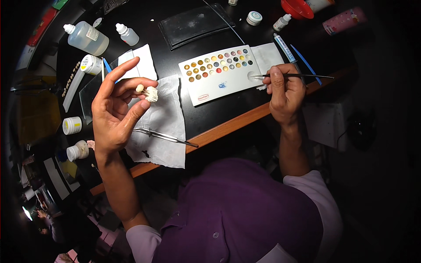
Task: The person paints a dental crown using a brush and a palette, fits the crown onto a dental cast model, hands a container to another person, and paints the crown with the brush.
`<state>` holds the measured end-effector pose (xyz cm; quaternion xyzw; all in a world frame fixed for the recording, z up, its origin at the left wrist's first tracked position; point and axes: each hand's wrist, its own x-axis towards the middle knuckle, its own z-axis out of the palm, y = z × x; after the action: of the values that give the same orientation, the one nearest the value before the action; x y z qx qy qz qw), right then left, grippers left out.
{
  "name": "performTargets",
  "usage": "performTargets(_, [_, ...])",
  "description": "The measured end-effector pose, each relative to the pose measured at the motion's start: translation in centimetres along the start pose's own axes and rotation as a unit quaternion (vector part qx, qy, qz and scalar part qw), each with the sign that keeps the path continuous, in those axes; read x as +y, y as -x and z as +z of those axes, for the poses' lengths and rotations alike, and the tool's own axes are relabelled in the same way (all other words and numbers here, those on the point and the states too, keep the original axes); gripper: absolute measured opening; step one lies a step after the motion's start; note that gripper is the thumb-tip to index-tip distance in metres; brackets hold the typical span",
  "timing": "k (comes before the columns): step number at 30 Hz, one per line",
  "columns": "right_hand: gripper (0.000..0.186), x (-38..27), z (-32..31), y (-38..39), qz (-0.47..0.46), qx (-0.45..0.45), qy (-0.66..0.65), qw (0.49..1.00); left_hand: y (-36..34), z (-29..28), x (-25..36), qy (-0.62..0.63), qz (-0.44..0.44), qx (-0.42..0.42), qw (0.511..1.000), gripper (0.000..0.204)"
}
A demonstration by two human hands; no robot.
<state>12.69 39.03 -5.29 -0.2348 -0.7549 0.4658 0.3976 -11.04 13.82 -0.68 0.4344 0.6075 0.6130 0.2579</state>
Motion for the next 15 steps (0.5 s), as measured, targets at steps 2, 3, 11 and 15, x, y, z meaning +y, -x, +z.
performTargets(2, [0.019, -0.02, -0.04, -0.04, -0.005, -0.006, 0.0, 1.0, 0.0, 0.08, 0.07, -0.002, -0.002, -0.001, 1.0, 0.069])
performTargets(3, [0.02, 0.01, -0.04, -0.05, -0.007, -0.008, 0.002, 1.0, 0.07, 0.09, 0.1, -0.005, -0.002, -0.002, 1.0, 0.069])
performTargets(11, [0.021, -0.1, -0.08, -0.16, -0.007, -0.012, -0.001, 1.0, 0.02, 0.08, 0.02, -0.004, -0.002, -0.001, 1.0, 0.069])
performTargets(15, [0.022, -0.06, -0.13, -0.05, 0.016, 0.007, -0.051, 0.999, -0.01, -0.07, 0.02, -0.003, 0.001, -0.006, 1.0, 0.069])
